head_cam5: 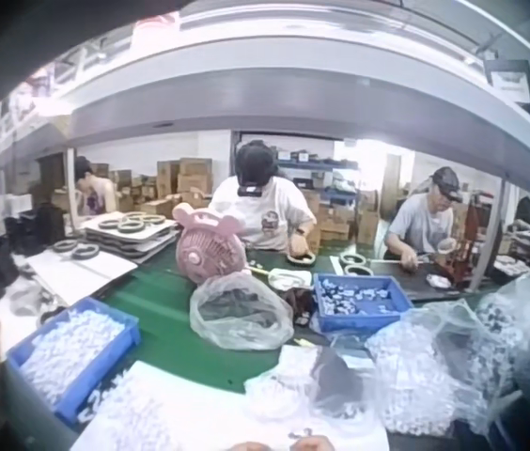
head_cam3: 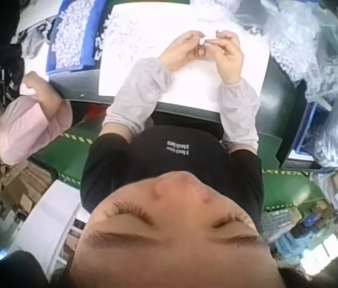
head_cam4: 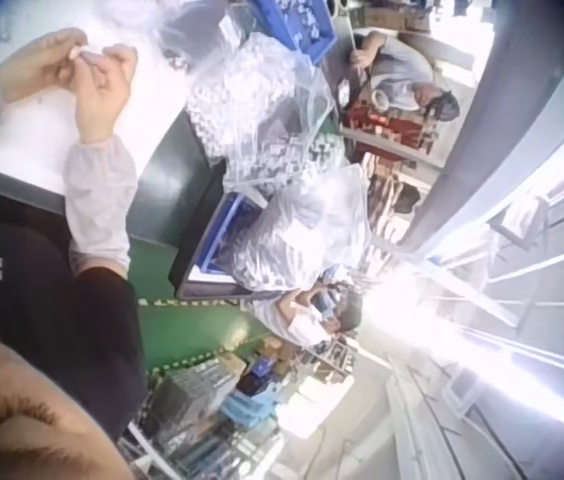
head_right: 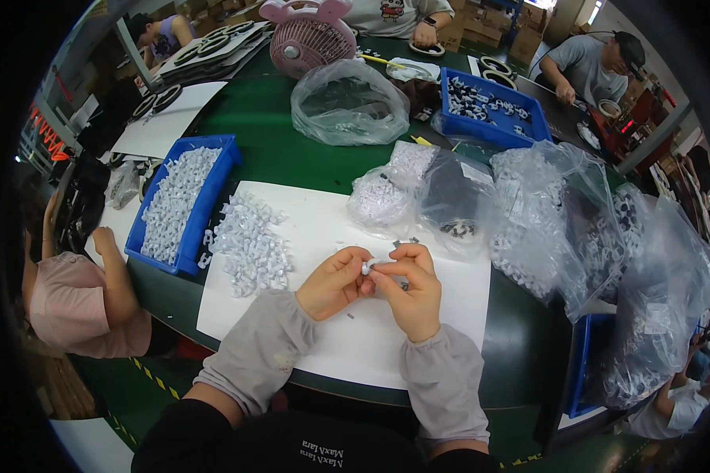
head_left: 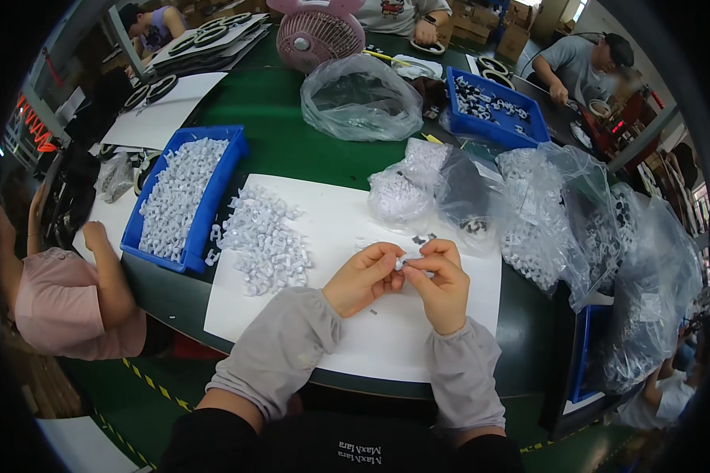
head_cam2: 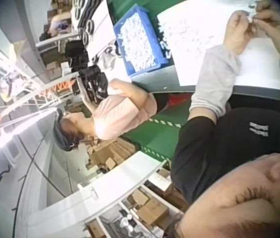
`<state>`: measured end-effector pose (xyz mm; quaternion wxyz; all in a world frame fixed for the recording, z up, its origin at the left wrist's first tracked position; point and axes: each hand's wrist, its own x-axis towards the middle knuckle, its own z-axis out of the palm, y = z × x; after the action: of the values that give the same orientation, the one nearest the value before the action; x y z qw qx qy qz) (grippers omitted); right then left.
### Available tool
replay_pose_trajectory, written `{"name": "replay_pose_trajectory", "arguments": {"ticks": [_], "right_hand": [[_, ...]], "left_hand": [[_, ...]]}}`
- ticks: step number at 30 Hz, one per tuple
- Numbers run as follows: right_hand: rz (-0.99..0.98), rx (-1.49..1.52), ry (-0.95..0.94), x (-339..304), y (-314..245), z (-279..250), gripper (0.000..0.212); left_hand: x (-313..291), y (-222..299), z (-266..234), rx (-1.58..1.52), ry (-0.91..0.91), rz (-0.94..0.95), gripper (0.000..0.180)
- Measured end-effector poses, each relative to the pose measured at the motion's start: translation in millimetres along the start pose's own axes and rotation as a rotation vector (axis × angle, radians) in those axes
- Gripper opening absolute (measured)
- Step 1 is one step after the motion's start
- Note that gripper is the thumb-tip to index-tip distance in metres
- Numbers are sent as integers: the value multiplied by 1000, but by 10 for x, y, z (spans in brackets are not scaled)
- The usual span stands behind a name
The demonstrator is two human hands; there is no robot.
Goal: The person assembles components at a workbench by picking up plastic clips and inserting small pins into each clip by hand.
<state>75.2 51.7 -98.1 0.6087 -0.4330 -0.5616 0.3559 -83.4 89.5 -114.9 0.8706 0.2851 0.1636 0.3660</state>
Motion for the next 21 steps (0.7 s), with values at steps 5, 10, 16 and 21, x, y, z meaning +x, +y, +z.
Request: {"name": "replay_pose_trajectory", "arguments": {"ticks": [5,10,16,21], "right_hand": [[-39,-19,-27,-6,-3,-3,16],[-446,-660,-41,57,-169,58,28],[-293,-461,8,-3,-90,93,26],[-279,-428,42,5,-100,88,18]], "left_hand": [[10,-33,-46,1,-23,-13,21],[12,-15,7,43,35,62,21],[19,-12,-29,58,64,133,20],[20,-12,-7,174,106,88,22]]}}
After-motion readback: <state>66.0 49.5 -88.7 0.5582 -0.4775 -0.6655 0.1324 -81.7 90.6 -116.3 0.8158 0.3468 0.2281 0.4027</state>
